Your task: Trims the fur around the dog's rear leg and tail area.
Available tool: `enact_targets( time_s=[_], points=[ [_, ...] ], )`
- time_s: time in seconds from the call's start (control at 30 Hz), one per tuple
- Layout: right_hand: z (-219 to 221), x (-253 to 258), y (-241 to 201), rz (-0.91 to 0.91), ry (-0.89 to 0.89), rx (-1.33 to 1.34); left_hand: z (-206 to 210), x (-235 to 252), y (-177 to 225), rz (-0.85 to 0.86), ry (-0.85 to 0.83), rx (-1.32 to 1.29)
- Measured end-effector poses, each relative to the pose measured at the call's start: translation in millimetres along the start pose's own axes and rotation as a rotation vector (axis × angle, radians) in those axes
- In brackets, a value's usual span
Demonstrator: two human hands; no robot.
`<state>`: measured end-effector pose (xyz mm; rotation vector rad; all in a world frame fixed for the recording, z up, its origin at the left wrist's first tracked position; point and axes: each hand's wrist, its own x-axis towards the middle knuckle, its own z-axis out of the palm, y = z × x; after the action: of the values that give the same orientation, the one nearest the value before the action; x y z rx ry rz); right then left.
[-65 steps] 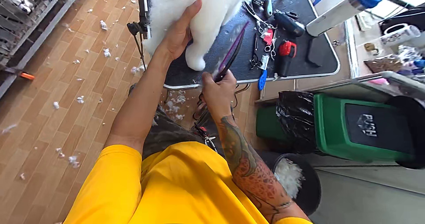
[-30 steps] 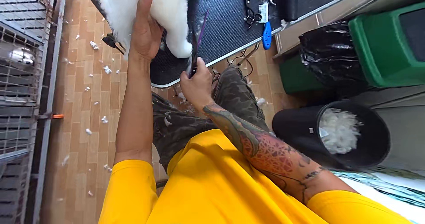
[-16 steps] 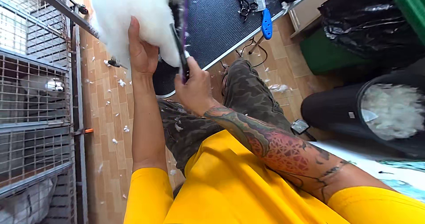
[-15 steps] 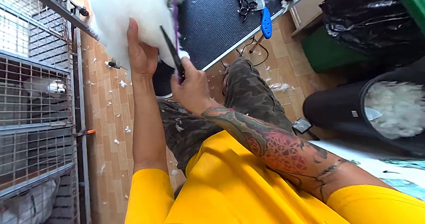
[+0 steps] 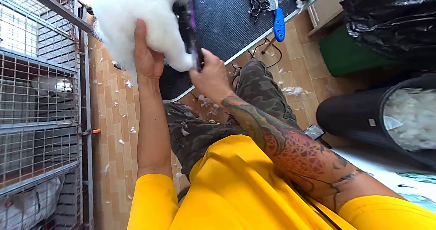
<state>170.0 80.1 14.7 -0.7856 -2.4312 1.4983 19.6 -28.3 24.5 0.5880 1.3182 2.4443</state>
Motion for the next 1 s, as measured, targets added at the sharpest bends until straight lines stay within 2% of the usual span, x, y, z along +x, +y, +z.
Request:
enact_targets(
  time_s=[0.13,0.33,0.47,0.6,0.67,0.73,0.87,0.93,1.0],
  points=[
    [-37.2,19.2,44.4,0.098,0.042,-0.072,11.9,6.5,-3.6,-0.013,0.086,0.005],
    [-79.7,26.7,80.6,0.183,-0.11,-0.065,27.3,12.1,-2.3,-0.038,0.13,-0.058],
    [-92.7,4.4,94.0,0.129,-0.179,0.079,35.0,12.2,1.4,-0.101,0.208,-0.138],
    [-93.4,-6.6,92.3,0.083,-0.098,0.024,38.8,11.5,7.2,-0.127,0.25,-0.195],
    [-91.8,-9.7,89.8,0.045,-0.066,0.082,39.8,10.9,11.3,-0.145,0.25,-0.202],
    [-93.0,-12.8,84.0,-0.006,-0.17,0.206,40.9,10.5,15.5,-0.154,0.25,-0.19],
    [-97.7,-17.7,74.6,-0.138,-0.6,0.343,40.9,9.0,19.5,-0.158,0.245,-0.163],
    [-93.1,-21.2,71.4,-0.2,-0.633,0.232,41.0,7.9,21.4,-0.158,0.237,-0.153],
    [-87.9,-25.3,69.8,-0.248,-0.555,0.017,42.3,7.0,22.4,-0.154,0.231,-0.149]
  ],
)
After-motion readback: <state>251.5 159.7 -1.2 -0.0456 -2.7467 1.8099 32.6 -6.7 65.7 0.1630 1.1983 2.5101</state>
